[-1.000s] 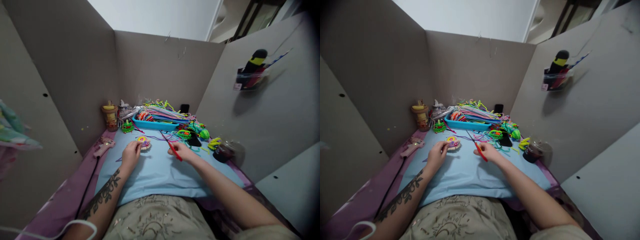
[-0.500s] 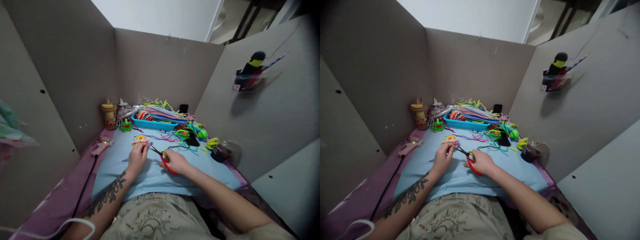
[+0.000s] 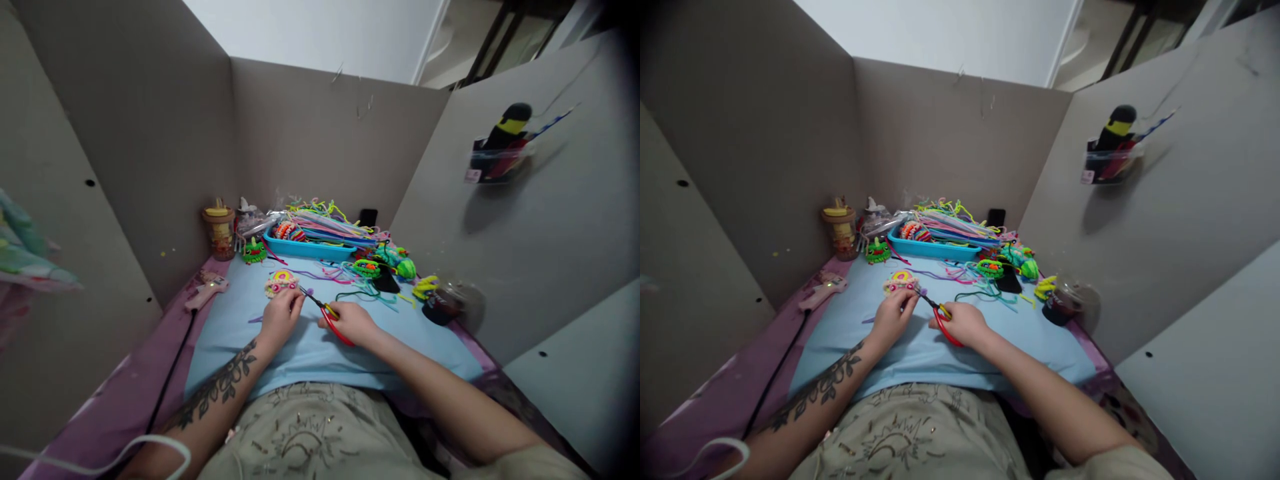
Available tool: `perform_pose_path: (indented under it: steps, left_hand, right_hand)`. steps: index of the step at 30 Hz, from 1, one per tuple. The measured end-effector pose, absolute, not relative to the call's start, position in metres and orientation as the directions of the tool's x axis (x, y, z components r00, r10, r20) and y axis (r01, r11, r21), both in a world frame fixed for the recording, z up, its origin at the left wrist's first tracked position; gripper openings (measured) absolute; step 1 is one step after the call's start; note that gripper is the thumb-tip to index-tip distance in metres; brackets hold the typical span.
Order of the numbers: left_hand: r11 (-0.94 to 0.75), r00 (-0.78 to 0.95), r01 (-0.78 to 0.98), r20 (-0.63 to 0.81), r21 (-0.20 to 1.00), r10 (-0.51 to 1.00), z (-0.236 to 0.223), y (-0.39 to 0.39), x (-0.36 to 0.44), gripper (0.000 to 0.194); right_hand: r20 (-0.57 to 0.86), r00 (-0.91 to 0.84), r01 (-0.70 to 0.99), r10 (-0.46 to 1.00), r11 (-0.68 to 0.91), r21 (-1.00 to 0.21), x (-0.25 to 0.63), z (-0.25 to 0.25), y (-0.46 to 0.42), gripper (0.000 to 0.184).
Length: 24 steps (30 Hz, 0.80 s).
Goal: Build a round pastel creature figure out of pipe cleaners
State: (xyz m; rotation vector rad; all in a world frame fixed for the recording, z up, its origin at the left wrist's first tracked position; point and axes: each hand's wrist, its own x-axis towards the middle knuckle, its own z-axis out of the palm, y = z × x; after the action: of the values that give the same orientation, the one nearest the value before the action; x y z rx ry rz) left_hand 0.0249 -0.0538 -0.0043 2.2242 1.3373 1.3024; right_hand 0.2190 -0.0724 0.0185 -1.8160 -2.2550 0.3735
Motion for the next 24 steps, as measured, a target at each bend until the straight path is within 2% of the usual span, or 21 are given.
perform_pose_path:
  steps: [4, 8, 14, 24]
  left_hand:
    - [-0.551, 0.229, 0.628, 0.546, 0.549, 0.806, -0.006, -0.052, 0.027, 0.018]
    - [-0.549, 0.294, 0.679, 0.504, 0.487, 0.812, -0.008, -0.05, 0.03, 0.015]
    - [-0.501, 0.328, 0.759, 0.42, 0.417, 0.846, -0.011, -0.047, 0.032, 0.017]
    - [-0.41, 0.301, 0.836, 0.32, 0.364, 0.898, -0.008, -0.049, 0.032, 0.019]
  right_hand:
    - [-0.063, -0.196, 0.892, 0.979, 0.151, -0.425, 0.225, 0.016, -0.07, 0.034]
    - [-0.155, -0.182, 0.881, 0.971, 0.091, -0.465, 0.234, 0.017, -0.064, 0.044]
    - [-0.227, -0.194, 0.901, 0.955, 0.082, -0.426, 0.236, 0.022, -0.051, 0.056]
    - [-0.252, -0.178, 0.944, 0.951, 0.092, -0.318, 0.23, 0.028, -0.045, 0.056]
